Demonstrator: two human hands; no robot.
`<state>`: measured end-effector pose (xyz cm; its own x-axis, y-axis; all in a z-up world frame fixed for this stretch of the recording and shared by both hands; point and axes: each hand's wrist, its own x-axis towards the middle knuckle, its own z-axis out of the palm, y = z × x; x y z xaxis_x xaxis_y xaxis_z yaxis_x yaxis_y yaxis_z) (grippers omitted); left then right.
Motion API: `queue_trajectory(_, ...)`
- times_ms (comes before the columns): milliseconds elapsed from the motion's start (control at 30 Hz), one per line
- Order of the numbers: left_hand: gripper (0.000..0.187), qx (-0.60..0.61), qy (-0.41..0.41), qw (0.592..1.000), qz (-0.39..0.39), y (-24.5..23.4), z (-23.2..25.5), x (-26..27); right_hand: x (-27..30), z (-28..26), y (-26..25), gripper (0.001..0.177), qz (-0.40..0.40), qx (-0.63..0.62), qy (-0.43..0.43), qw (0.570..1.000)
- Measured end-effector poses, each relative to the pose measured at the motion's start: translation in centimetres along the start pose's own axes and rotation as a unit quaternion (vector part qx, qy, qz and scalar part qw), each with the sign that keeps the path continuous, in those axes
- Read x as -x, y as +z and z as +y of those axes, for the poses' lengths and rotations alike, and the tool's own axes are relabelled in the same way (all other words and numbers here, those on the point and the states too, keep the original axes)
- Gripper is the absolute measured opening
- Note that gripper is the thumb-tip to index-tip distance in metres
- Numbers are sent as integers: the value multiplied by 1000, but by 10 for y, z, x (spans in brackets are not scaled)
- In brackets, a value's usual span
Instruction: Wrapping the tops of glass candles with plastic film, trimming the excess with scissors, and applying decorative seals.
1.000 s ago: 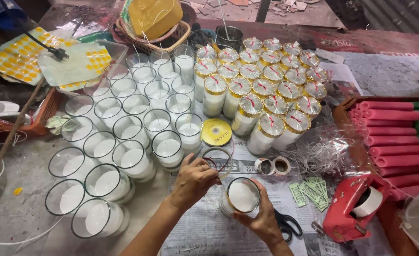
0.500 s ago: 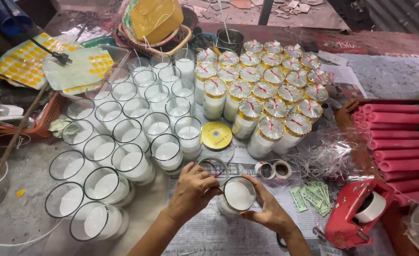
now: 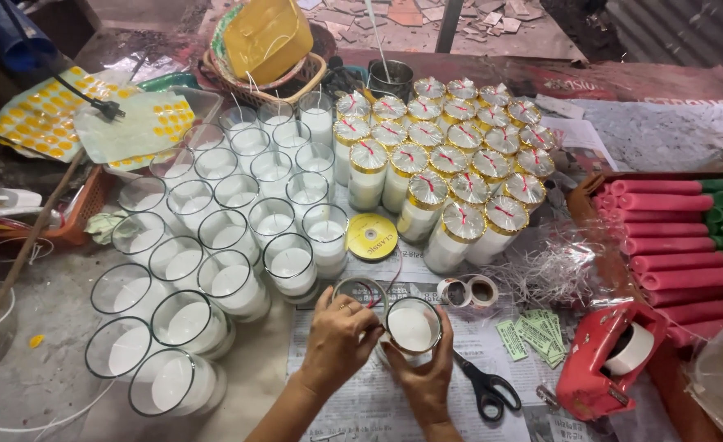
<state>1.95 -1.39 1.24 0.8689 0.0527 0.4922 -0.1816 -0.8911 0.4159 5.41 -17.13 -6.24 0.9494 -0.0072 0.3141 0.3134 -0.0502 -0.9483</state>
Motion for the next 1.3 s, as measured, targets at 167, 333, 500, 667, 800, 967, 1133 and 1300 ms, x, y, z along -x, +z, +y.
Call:
queue_trajectory(167, 18, -54, -20, 997, 49, 10, 40, 24, -40, -17, -45, 107, -243, -13, 63, 968)
queue_trajectory(333, 21, -71, -37, 994, 81, 25, 43, 33, -21, -26, -38, 119, -218, -1, 84, 972)
queue_trajectory(500, 21, -71, 3, 994, 84, 21, 40, 35, 1, -12, -8, 103, -20, 32, 39, 999)
queue_trajectory(667, 37, -96, 82, 989, 78, -10, -6, 31, -3, -3, -21, 105, -44, 35, 21, 998)
queue_trajectory(800, 26, -101, 123, 985, 66, -20, -41, 13, -8, -3, -31, 102, -86, 102, -42, 990)
queue_trajectory(967, 26, -65, 120, 986, 92, 17, -52, -11, -19, -6, -42, 98, -145, 81, -20, 986)
queue_trajectory(1133, 27, -19, 113, 990, 79, 28, -47, -14, -42, -14, -52, 97, -241, 46, 9, 969)
queue_trajectory(1300, 27, 5, 96, 994, 52, 14, -42, -2, -71, 4, -57, 93, -414, -43, 57, 907)
